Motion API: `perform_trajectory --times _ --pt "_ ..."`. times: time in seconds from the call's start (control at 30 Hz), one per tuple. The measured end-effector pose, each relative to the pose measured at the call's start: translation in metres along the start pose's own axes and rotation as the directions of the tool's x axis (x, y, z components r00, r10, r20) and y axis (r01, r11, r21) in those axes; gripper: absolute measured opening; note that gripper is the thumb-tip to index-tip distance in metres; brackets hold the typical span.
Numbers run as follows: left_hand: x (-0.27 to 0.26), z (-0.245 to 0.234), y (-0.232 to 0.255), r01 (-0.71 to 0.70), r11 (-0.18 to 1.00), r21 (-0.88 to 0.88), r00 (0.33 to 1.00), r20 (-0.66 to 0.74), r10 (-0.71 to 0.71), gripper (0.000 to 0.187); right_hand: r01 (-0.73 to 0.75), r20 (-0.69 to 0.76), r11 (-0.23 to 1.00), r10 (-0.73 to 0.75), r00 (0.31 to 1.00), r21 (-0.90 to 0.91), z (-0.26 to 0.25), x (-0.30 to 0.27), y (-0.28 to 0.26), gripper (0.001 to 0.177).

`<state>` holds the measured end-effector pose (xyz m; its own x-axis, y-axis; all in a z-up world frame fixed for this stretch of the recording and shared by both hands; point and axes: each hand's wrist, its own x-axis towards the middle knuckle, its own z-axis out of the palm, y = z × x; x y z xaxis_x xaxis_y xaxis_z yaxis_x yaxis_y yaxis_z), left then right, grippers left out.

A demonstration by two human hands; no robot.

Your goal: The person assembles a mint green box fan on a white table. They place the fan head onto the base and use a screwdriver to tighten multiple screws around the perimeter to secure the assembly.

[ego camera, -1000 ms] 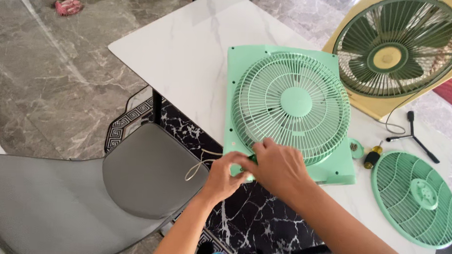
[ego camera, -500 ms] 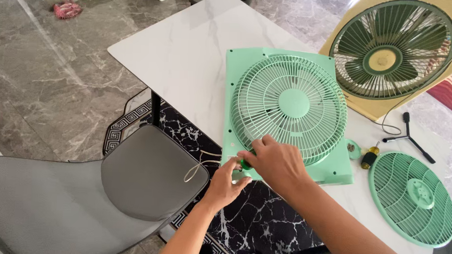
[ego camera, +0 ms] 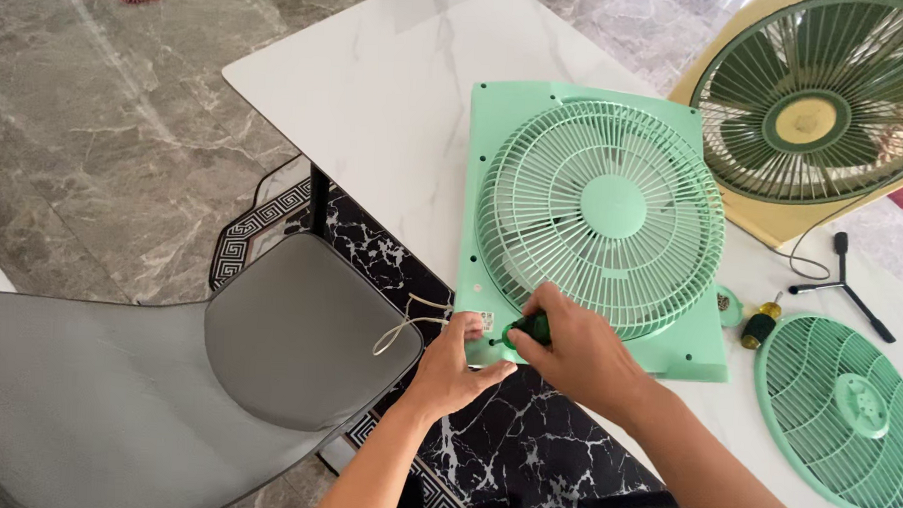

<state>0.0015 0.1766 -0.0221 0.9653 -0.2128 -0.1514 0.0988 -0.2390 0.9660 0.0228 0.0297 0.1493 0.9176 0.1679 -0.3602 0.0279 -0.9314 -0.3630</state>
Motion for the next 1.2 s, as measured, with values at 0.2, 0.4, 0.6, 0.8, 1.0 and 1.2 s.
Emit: perform_trajectory --times 0.2,0.4,0.6,0.8,1.0,1.2 --pt "-0.002 -0.002 0.004 0.017 1.0 0.021 1.0 -0.01 -0.017 0.084 0.242 -0.127 0.97 -0.243 0.962 -0.025 0.005 0.005 -0.003 0.034" --pt "-0.004 -0.001 0.007 0.046 0.999 0.022 0.999 0.017 -0.046 0.082 0.197 -0.065 0.98 -0.197 0.978 -0.009 0.004 0.015 -0.003 0.033" --pt "-0.008 -0.002 0.008 0.078 0.997 -0.006 0.997 -0.004 -0.078 0.081 0.146 -0.049 0.989 -0.145 0.988 0.031 -0.002 0.011 -0.006 0.034" --pt "-0.005 -0.001 0.006 0.045 0.999 0.0 0.999 -0.007 -0.045 0.082 0.194 -0.082 0.981 -0.193 0.978 0.002 0.0 0.014 -0.009 0.033" --pt "-0.006 0.001 0.005 0.025 0.999 -0.026 0.999 -0.023 -0.025 0.083 0.146 -0.077 0.989 -0.144 0.986 0.017 -0.009 0.008 -0.012 0.033" --pt "-0.006 0.003 0.003 0.071 0.997 -0.026 0.997 -0.003 -0.071 0.084 0.015 -0.078 0.998 -0.01 0.997 0.06 -0.016 0.002 -0.017 0.036"
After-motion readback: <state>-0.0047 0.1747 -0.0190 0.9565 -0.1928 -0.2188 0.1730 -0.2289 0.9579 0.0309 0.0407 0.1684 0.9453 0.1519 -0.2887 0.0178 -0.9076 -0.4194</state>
